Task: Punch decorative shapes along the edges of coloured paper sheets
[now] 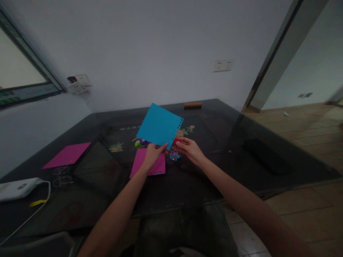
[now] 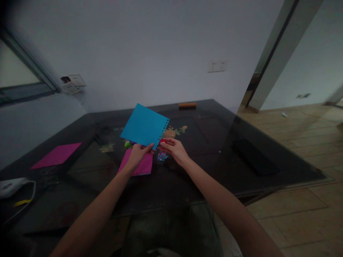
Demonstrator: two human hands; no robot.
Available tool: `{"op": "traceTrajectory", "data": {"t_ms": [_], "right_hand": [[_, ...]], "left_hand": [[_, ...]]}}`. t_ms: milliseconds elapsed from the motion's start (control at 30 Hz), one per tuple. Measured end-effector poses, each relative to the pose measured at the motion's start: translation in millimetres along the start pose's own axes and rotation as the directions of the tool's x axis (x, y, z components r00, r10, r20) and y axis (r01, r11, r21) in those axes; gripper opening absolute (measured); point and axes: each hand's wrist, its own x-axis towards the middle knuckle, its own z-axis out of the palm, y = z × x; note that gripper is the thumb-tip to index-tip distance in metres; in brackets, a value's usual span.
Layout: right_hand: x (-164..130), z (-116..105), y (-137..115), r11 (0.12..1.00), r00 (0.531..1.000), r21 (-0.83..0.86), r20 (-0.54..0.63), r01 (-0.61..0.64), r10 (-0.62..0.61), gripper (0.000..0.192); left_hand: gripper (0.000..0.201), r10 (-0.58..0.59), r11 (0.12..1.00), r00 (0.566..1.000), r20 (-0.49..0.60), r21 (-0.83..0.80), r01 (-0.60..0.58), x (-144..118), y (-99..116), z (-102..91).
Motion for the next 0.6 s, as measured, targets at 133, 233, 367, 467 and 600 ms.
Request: {"op": "traceTrajectory", "data": {"t_ms": [133,233,367,467,600], "right_hand": [[0.7,-0.2,-0.2,1.000,1.000,-0.010,0.008,-0.008,0.008,0.033],[0.9,-0.2,-0.4,1.000,1.000,-0.007,0.008,-0.003,0.003,0.032],[0.9,-0.3,0.0,1.000,1.000,-0.013,0.005,0.007,-0.007,0.032],[1.1,-0.7,0.9,0.999,1.000,-0.032,-0.006,0.008,-0.009,0.033],[0.6,0.0,1.5,0.998,1.000,-0.065,-0.023,-0.001,-0.001,0.034]], "left_hand": [[0.023,0.021,0.999,1.000,-0.001,0.034,-0.021,-1.1,1.8,-0.2],[0.023,0.040,0.999,0.999,0.002,0.035,-0.040,-2.4,4.1,0.1],[0.020,0.036,0.999,0.999,-0.011,0.028,-0.035,-4.8,8.0,1.3],[0.017,0.040,0.999,0.999,-0.012,-0.002,-0.040,-5.9,8.9,2.9],[0.014,0.016,0.996,1.000,0.011,-0.085,-0.015,-5.5,5.9,6.2]]}}
